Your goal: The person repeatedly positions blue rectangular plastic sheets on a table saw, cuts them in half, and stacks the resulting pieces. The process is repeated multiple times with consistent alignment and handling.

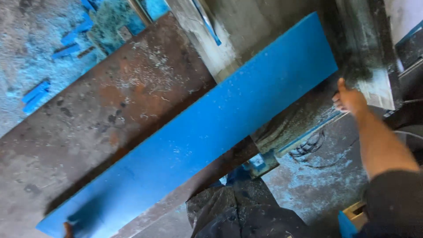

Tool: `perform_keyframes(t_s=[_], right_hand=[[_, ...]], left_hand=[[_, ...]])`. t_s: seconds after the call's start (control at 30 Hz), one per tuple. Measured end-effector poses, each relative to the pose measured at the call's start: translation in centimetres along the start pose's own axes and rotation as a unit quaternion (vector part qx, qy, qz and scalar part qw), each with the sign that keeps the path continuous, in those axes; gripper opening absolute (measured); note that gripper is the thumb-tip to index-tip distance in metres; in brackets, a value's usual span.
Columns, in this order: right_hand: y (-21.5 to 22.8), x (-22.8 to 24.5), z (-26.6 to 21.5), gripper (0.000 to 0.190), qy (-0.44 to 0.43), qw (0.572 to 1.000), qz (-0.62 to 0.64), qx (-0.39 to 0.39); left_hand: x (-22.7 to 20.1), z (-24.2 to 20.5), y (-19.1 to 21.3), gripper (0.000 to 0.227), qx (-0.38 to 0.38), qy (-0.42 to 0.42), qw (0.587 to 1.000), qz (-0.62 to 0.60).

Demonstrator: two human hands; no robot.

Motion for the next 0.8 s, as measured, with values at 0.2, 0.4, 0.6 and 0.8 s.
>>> perform_keyframes(t_s=[0.2, 0.4, 0.6, 0.8], right_hand=[[-4.0, 8.1, -4.0, 0.075, 0.307, 0.937, 0.159, -0.048], [-2.8, 7.7, 3.9, 0.077, 0.501, 0.839, 0.191, -0.090], [0.4, 5.6, 10.0, 0.074, 0.462, 0.860, 0.161, -0.146], [-0.5, 5.1, 5.3, 0.076, 0.428, 0.874, 0.191, -0.128]], left_hand=[[8.9, 1.5, -2.9, 0.051, -0.024, 0.014, 0.998, -0.059], [8.0, 1.3, -6.0, 0.054, -0.119, -0.022, 0.993, -0.006], [2.9, -3.0, -7.4, 0.084, -0.193, 0.058, 0.975, 0.097], [2.5, -3.2, -7.0, 0.085, -0.137, 0.054, 0.983, 0.108]])
Point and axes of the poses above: each hand's wrist, its own z-axis towards the middle knuckle, its own y-axis out of the back of the hand, x = y × z, the point moved 3 cm from there along z, towards the middle knuckle, and after that the axes turned 15 degrees about z, right-handed, at the moved point
